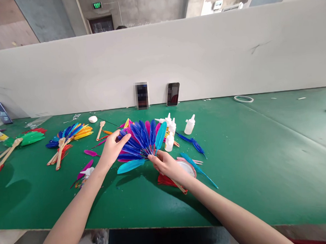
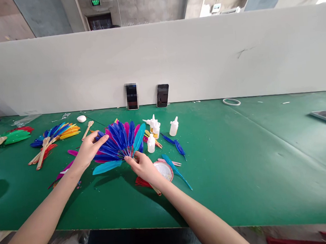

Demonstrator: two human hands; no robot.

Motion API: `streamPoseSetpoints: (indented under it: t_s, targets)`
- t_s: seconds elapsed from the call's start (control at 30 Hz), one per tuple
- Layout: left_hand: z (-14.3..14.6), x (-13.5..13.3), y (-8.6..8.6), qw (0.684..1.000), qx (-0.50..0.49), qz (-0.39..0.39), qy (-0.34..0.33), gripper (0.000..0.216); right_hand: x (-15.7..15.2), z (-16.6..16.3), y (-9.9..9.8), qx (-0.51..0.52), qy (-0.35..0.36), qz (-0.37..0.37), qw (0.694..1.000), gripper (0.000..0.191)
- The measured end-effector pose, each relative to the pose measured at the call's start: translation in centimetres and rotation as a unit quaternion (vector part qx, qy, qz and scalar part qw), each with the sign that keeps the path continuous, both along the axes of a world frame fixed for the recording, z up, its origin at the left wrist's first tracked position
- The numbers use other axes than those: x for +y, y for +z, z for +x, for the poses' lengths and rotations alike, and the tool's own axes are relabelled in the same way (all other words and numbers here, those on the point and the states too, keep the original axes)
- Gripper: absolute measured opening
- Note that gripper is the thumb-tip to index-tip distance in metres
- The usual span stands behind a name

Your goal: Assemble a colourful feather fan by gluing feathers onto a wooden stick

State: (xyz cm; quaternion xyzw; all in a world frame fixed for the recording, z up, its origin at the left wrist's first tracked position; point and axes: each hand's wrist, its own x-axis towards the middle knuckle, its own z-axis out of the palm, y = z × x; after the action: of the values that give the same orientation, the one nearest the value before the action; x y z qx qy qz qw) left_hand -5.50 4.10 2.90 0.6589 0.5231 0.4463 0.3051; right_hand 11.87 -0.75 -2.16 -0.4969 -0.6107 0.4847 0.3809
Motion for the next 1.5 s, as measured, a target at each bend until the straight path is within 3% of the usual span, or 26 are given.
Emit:
streamPoseSetpoints:
  t_s: [0.5, 0.8, 1.13, 1.5]
  targets:
    - [0.17, -0.18, 0.30, 0.999, 0.012, -0.022, -0.028, 0.027, 0.02, -0.01, 0.18, -0.036, -0.008, 0.010, 0.999, 0.036]
    - [0.11, -0.33, 0.51, 0.993, -0.038, -0.096, -0.049, 0.025, 0.02, -0.01, 0.15, -0.022, -0.005, 0.015, 1.000, 0.035]
    - [0.18, -0.19, 0.15, 0.991, -0.078, -0.100, -0.050, 0.024, 0.12, -0.08, -0.27, -0.019, -0.006, 0.003, 1.000, 0.035]
    - [0.31, -0.26, 0.43, 0.993, -0.057, -0.094, -0.045, 0.025, 0.14, -0.08, -0.17, -0.028, -0.008, 0.023, 0.999, 0.034]
